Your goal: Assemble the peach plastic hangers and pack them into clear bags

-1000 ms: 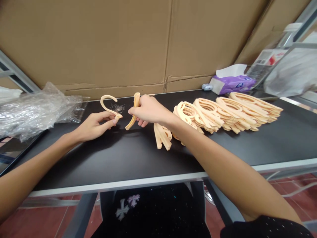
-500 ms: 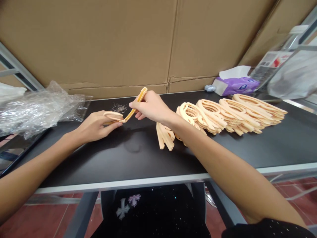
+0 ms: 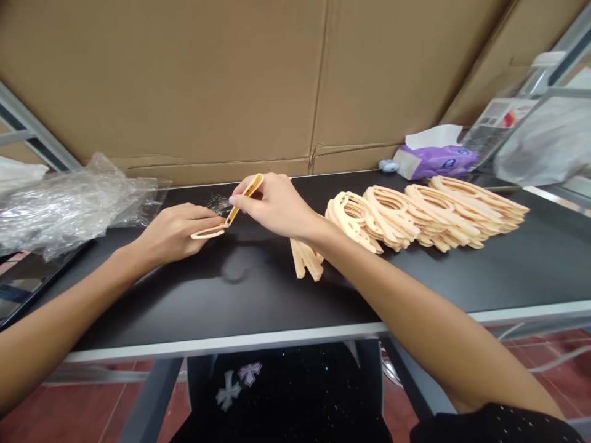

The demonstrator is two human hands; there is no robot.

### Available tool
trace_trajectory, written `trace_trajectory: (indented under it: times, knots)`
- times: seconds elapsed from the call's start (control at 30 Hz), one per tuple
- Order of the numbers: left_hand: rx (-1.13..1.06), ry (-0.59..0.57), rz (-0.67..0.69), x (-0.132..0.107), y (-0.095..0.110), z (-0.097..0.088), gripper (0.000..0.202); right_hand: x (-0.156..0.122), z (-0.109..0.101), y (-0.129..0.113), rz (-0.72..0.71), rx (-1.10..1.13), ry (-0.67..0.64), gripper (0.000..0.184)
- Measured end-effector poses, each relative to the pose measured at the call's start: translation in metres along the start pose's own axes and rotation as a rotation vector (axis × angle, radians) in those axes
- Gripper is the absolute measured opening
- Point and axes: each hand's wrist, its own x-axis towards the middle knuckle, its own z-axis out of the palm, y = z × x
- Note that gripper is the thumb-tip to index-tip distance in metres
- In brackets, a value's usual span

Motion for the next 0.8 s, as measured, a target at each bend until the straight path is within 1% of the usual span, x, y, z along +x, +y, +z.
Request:
trace_trajectory:
  times: [0.13, 0.33, 0.5, 0.63, 0.8]
  knots:
    - [0.02, -0.006, 0.014, 0.0, 0.0, 0.0, 0.034, -0.001, 0.002, -0.003, -0.036, -0.056, 0.002, 0.014]
    - [-0.035, -0.019, 0.017, -0.003, -0.001, 0.009, 0.034, 0.0, 0.003, 0.001, -0.121, -0.124, -0.056, 0.016]
    - [-0.038, -0.02, 0.063, -0.003, -0.002, 0.013, 0.035, -0.001, 0.004, 0.006, -0.089, -0.159, -0.118, 0.018]
    - [-0.086, -0.01, 0.028, -0.002, 0.001, 0.012, 0.034, 0.0, 0.003, 0.006, -0.078, -0.173, -0.13, 0.018]
    - [-0.134, -0.005, -0.034, -0.004, 0.003, 0.013, 0.033, -0.002, 0.004, 0.007, -0.09, -0.177, -0.087, 0.017]
